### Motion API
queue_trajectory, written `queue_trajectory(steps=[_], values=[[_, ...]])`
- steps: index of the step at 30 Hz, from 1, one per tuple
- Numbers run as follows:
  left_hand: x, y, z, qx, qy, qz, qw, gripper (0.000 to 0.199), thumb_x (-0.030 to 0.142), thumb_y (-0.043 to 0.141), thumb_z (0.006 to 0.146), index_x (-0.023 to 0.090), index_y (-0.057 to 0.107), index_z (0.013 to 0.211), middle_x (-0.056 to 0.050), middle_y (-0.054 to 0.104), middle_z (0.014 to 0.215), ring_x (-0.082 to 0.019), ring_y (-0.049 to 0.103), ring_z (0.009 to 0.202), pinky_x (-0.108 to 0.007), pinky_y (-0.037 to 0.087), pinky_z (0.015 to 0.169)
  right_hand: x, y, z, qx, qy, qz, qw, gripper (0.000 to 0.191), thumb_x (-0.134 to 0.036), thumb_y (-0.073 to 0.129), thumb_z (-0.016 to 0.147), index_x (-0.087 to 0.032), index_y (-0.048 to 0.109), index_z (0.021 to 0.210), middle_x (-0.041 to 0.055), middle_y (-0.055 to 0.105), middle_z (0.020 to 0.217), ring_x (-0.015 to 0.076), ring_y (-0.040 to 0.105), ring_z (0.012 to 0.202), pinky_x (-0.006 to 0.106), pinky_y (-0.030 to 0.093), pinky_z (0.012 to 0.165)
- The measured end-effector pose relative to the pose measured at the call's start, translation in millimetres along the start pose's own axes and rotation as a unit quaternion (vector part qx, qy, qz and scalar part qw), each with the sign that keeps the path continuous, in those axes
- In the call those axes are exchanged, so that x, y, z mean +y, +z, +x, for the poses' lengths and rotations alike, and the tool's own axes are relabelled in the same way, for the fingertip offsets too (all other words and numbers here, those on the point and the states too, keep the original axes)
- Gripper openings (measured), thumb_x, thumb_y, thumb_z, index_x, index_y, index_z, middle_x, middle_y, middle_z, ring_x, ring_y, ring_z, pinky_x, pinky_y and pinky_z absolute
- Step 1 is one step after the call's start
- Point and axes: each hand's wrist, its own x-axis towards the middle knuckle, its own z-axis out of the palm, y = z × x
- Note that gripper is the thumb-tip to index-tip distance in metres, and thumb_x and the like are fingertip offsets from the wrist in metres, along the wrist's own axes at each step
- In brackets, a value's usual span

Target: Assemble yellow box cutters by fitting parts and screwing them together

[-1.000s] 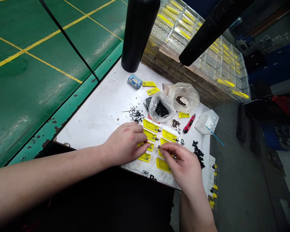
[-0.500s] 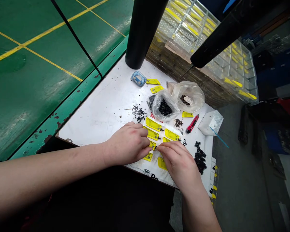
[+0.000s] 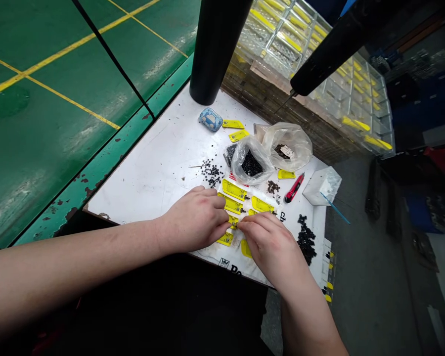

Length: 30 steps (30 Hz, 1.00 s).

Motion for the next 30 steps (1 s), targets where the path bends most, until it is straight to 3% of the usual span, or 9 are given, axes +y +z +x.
queue_trajectory(steps=[8,16,20,24,30], values=[[-0.3,-0.3,0.8,-0.003,0.001,0.009,1.000,0.034,0.039,0.063,0.107,0.021,0.073,0.080,-0.004,0.070,0.089,-0.023,0.062,0.089,-0.043,0.042,0.082,-8.8,-1.2,3.4,-0.018,0.063,0.014,0.998,0.014,-0.022,0.062,0.110,-0.021,0.076,0.110,0.0068,0.079,0.105,0.0265,0.070,0.101,0.045,0.060,0.094],[0.8,-3.0,1.2,-0.011,-0.006,-0.011,1.000,0.035,0.037,0.061,0.108,0.021,0.074,0.080,-0.003,0.070,0.090,-0.022,0.061,0.087,-0.042,0.042,0.083,-21.1,0.4,3.7,-0.014,0.101,-0.061,0.993,0.015,-0.021,0.067,0.106,-0.023,0.080,0.100,0.0066,0.074,0.098,0.0276,0.064,0.098,0.047,0.055,0.093],[1.6,-5.4,2.1,-0.018,-0.009,-0.012,1.000,0.035,0.036,0.058,0.109,0.021,0.077,0.084,-0.004,0.070,0.090,-0.022,0.060,0.088,-0.042,0.043,0.085,-20.4,-4.2,-2.8,0.001,0.128,-0.034,0.991,0.016,-0.027,0.066,0.108,-0.023,0.082,0.109,0.0071,0.075,0.107,0.0275,0.064,0.104,0.046,0.055,0.097],[0.7,-6.0,2.7,-0.008,0.001,-0.019,1.000,0.032,0.033,0.059,0.109,0.022,0.078,0.085,-0.004,0.070,0.089,-0.022,0.060,0.086,-0.040,0.044,0.085,8.3,-12.7,-25.4,0.051,0.224,-0.029,0.973,0.025,-0.036,0.064,0.108,-0.022,0.080,0.122,0.0086,0.075,0.118,0.0283,0.066,0.113,0.045,0.054,0.105],[-0.8,-4.3,2.4,0.012,0.015,-0.029,0.999,0.027,0.029,0.061,0.107,0.023,0.080,0.089,-0.003,0.070,0.088,-0.021,0.060,0.084,-0.040,0.044,0.084,75.5,-17.7,-64.0,0.082,0.365,-0.093,0.923,0.029,-0.031,0.060,0.103,-0.018,0.082,0.116,0.0139,0.077,0.111,0.0333,0.068,0.103,0.050,0.052,0.097]])
